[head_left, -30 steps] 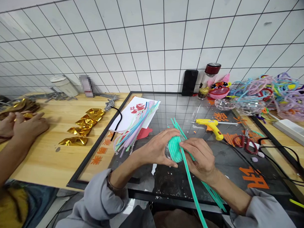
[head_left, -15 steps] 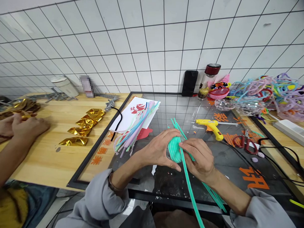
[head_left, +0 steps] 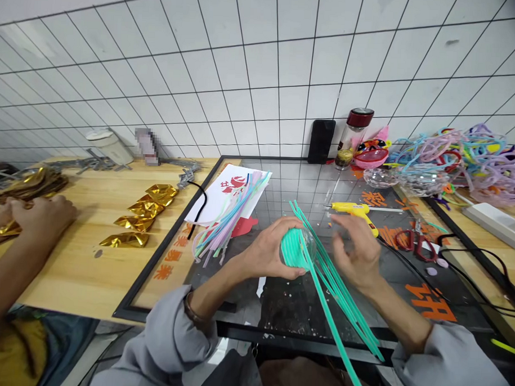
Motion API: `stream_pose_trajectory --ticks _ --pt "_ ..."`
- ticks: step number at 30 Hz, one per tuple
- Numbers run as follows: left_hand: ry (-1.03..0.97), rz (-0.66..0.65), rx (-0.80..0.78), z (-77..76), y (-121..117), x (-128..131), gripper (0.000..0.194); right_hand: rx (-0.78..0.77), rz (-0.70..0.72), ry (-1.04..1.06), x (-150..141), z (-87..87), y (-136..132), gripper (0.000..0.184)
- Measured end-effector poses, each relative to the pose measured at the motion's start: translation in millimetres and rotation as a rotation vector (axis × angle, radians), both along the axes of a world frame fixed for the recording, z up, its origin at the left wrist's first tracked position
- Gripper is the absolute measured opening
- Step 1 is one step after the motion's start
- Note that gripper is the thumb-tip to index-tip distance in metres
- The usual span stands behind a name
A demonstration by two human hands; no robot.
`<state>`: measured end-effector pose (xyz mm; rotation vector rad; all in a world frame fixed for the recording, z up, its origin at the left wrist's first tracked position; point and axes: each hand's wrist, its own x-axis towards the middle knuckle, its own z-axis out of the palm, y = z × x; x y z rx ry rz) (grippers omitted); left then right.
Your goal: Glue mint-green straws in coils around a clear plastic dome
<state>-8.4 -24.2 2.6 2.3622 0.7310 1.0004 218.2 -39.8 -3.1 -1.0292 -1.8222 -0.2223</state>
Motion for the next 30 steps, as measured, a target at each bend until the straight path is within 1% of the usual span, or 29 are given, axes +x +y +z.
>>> stream_pose_trajectory --ticks 2,5,6,8,10,14,24,27,30 --pt "0.0 0.003 -0.028 0.5 0.8 -0.3 0.077 -0.131 -0.23 -0.017 17.2 -1.1 15.4 0.03" --pt "-0.004 0.001 -0.052 1.0 1.2 -0.4 0.076 -0.427 -0.549 -0.207 39.7 -0.4 33.6 0.046" --pt "-0.005 -0.001 -0.055 1.2 1.1 -0.3 0.076 -0.526 -0.627 -0.265 44.8 0.3 37.2 0.052" --pt "-0.009 -0.004 -0.061 1.8 0.9 -0.1 0.075 -0.676 -0.722 -0.346 50.4 1.1 40.9 0.063" --pt "-0.016 0.0 -0.075 2.4 0.9 0.0 0.074 -0.758 -0.758 -0.39 51.0 0.4 41.6 0.069" --pt "-0.026 0.014 -0.097 3.3 1.5 -0.4 0.074 -0.803 -0.751 -0.432 46.6 -3.6 42.4 0.074" --pt "-0.003 0.012 -0.106 3.8 1.2 -0.8 0.072 -0.785 -0.759 -0.401 43.4 -7.0 54.0 0.06" --pt "-0.005 0.012 -0.106 4.4 1.2 -0.6 0.072 -0.796 -0.754 -0.355 46.3 -10.2 57.0 0.058" --pt "-0.013 0.007 -0.096 4.5 1.1 -0.3 0.071 -0.808 -0.768 -0.256 50.7 -13.9 60.3 0.057"
